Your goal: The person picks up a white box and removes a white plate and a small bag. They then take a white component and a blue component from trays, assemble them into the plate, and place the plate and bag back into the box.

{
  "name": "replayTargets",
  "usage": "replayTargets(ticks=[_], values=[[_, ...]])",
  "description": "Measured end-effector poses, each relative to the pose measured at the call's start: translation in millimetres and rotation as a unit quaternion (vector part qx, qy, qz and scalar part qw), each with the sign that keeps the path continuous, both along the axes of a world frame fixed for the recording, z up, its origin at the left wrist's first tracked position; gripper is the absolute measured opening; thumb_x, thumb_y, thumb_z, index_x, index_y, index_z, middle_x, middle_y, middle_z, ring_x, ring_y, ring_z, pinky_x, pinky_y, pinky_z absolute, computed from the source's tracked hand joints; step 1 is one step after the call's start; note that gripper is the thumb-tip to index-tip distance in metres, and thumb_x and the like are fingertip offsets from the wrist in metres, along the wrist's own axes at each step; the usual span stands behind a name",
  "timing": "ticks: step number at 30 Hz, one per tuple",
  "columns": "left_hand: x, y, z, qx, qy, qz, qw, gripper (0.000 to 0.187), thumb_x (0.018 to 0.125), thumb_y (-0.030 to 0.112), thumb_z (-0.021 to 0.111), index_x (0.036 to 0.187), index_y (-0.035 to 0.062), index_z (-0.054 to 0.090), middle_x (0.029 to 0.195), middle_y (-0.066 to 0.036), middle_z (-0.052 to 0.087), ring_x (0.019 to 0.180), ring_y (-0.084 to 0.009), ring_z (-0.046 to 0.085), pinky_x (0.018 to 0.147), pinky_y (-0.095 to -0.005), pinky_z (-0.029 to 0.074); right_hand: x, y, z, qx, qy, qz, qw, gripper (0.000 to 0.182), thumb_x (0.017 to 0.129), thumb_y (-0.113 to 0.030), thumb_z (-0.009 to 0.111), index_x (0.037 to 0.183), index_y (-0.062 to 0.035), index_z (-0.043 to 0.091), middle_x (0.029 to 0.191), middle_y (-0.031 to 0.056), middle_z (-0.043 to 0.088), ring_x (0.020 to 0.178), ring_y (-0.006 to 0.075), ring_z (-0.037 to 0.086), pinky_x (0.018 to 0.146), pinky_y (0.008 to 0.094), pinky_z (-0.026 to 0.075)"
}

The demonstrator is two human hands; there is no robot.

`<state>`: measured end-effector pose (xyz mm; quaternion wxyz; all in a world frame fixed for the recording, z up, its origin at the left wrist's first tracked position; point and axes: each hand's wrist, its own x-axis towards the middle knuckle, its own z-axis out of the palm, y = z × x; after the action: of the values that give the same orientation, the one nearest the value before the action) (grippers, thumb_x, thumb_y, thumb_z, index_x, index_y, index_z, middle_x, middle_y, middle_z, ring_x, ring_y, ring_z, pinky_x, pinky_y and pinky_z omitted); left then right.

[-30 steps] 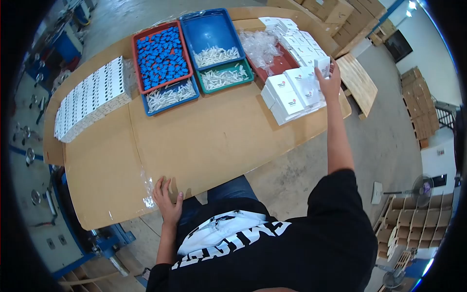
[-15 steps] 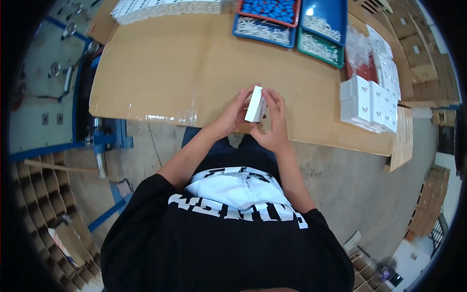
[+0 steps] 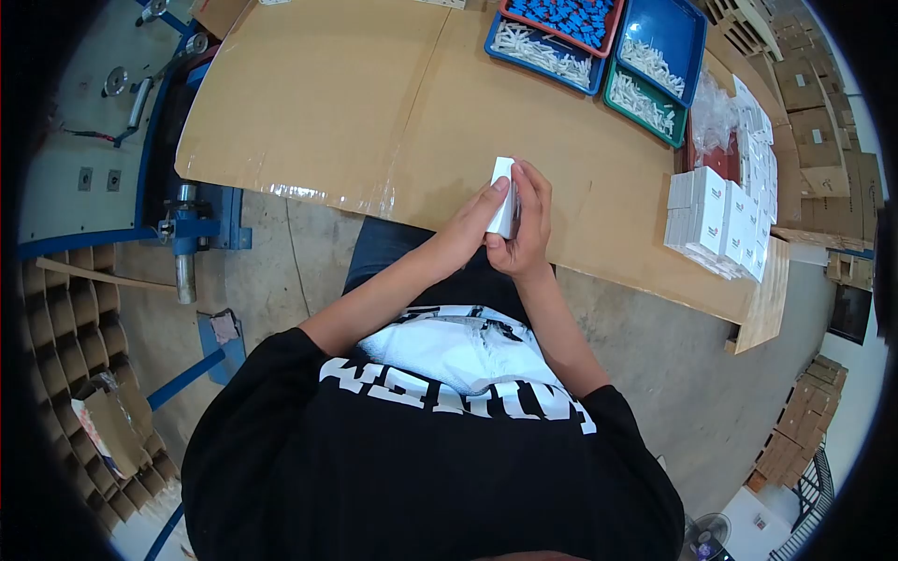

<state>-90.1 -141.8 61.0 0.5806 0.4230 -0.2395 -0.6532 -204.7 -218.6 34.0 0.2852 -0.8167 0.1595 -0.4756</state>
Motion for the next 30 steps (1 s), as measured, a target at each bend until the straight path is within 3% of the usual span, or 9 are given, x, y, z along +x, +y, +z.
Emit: replayTargets(ticks=[2,5,10,11,13,20,22,30], values=[[-5,-1,1,-0.001,-0.001,0.003,1.000,0.062,0.107,0.059,0.040,0.141,0.0084,0.048,0.119,-0.006,0.060,0.106,-0.0151,0.062,0.091,-0.0315,0.052,-3,0,-5,0.006,0.005,-0.007,1.000,0.083,0.096,-0.060,0.055,0.145,0.0064,0.049,0.144,0.0291,0.051,0.126,0.0438,0.055,0.104,0.0492,0.048],[-13,-4,-2,0.044,0.004,0.041,0.998,0.059,0.109,0.056,0.037,0.136,0.0051,0.051,0.109,-0.005,0.060,0.095,-0.0120,0.059,0.081,-0.0271,0.050,-9,-1,-16,0.002,0.025,-0.013,1.000,0.081,0.100,-0.059,0.051,0.145,0.0084,0.049,0.144,0.0306,0.052,0.126,0.0452,0.058,0.103,0.0474,0.050],[-21,-10,-9,0.111,0.024,0.103,0.988,0.052,0.106,0.059,0.041,0.117,0.0106,0.057,0.088,0.002,0.056,0.076,-0.0086,0.055,0.065,-0.0247,0.045,-10,-3,-27,-0.011,0.042,-0.017,0.999,0.073,0.107,-0.050,0.044,0.145,0.0120,0.047,0.142,0.0325,0.055,0.126,0.0472,0.059,0.103,0.0454,0.051],[-20,-10,-13,0.111,0.023,0.102,0.988,0.052,0.106,0.059,0.041,0.117,0.0106,0.057,0.088,0.002,0.056,0.076,-0.0086,0.055,0.065,-0.0247,0.045,-10,-3,-29,-0.016,0.044,-0.016,0.999,0.072,0.107,-0.049,0.043,0.144,0.0126,0.047,0.142,0.0327,0.054,0.127,0.0473,0.059,0.104,0.0451,0.051],[-16,-8,-26,0.113,0.048,0.068,0.990,0.059,0.105,0.059,0.046,0.143,0.0135,0.048,0.123,-0.003,0.059,0.111,-0.0146,0.059,0.094,-0.0327,0.049,-11,-3,-31,-0.022,0.046,-0.013,0.999,0.071,0.108,-0.048,0.042,0.144,0.0133,0.047,0.142,0.0329,0.054,0.127,0.0474,0.059,0.104,0.0449,0.051],[-20,-5,-30,0.094,0.050,0.084,0.991,0.054,0.104,0.059,0.048,0.135,0.0150,0.053,0.115,-0.001,0.061,0.104,-0.0127,0.061,0.087,-0.0298,0.051,-8,0,-29,-0.016,0.035,-0.008,0.999,0.068,0.109,-0.045,0.039,0.143,0.0138,0.048,0.141,0.0342,0.055,0.128,0.0480,0.059,0.105,0.0461,0.050],[-26,-6,-18,0.107,0.035,0.141,0.984,0.050,0.107,0.056,0.043,0.118,0.0104,0.059,0.089,0.003,0.057,0.076,-0.0074,0.055,0.062,-0.0232,0.043,-8,3,-28,-0.018,0.033,-0.006,0.999,0.068,0.109,-0.045,0.039,0.143,0.0137,0.048,0.141,0.0343,0.055,0.127,0.0481,0.059,0.105,0.0464,0.050],[-25,-6,-16,0.105,0.054,0.143,0.983,0.049,0.106,0.057,0.045,0.118,0.0114,0.059,0.092,0.002,0.058,0.079,-0.0083,0.056,0.065,-0.0241,0.044,-8,4,-31,-0.014,0.040,-0.015,0.999,0.066,0.110,-0.043,0.039,0.143,0.0133,0.048,0.140,0.0337,0.056,0.128,0.0474,0.059,0.105,0.0463,0.050]])
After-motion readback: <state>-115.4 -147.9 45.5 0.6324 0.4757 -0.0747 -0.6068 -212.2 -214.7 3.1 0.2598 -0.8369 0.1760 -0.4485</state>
